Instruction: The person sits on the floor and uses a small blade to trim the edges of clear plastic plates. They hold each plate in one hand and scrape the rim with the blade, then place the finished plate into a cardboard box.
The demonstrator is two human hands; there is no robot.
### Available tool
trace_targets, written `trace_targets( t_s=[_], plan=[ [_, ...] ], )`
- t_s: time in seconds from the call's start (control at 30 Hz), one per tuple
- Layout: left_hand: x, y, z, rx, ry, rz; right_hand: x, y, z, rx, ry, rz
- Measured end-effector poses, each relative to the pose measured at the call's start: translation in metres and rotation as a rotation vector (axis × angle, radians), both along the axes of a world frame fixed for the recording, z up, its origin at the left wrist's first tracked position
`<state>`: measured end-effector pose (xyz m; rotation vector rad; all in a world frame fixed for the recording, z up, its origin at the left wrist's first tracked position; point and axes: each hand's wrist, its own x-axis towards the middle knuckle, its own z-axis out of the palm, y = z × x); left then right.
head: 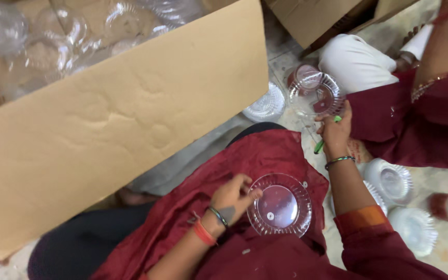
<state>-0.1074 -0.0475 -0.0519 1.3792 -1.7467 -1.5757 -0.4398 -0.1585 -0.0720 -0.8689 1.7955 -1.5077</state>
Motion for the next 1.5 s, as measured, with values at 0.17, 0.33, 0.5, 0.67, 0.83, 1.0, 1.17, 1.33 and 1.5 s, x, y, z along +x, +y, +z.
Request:
trace_targets(
  t_s=[0.17,0.33,0.5,0.67,0.83,1.0,1.17,1.33,1.5],
  plan=[
    [-0.014,0.000,-0.007,0.017,-0.144,-0.087,-0.001,-0.005,-0.015,-0.161,-0.006,0.004],
    [-0.021,-0.005,-0.029,0.062,-0.133,-0.116,-0.016,0.019,-0.037,-0.118,0.028,-0.059],
    [-0.024,-0.005,-0.050,0.224,0.011,-0.079,-0.029,0.031,-0.067,0.023,-0.218,-0.149],
    [-0.024,-0.004,-0.060,0.348,0.022,-0.069,-0.027,0.023,-0.079,0.008,-0.228,-0.109],
    [-0.022,-0.005,-0.058,0.632,0.073,-0.007,-0.013,-0.008,-0.078,-0.067,-0.131,0.003],
    [-0.014,-0.019,-0.040,0.505,0.234,0.167,-0.003,-0.031,-0.066,0.270,0.596,0.330],
    [-0.002,-0.038,-0.007,0.265,0.360,0.409,0.002,0.016,-0.015,0.260,0.099,0.408],
    [-0.017,-0.032,0.038,0.108,0.506,0.469,0.041,0.083,0.047,0.108,-0.177,0.656],
    [-0.013,-0.028,0.078,-0.171,0.498,0.284,0.054,0.088,0.087,-0.167,0.173,0.728]
  ],
)
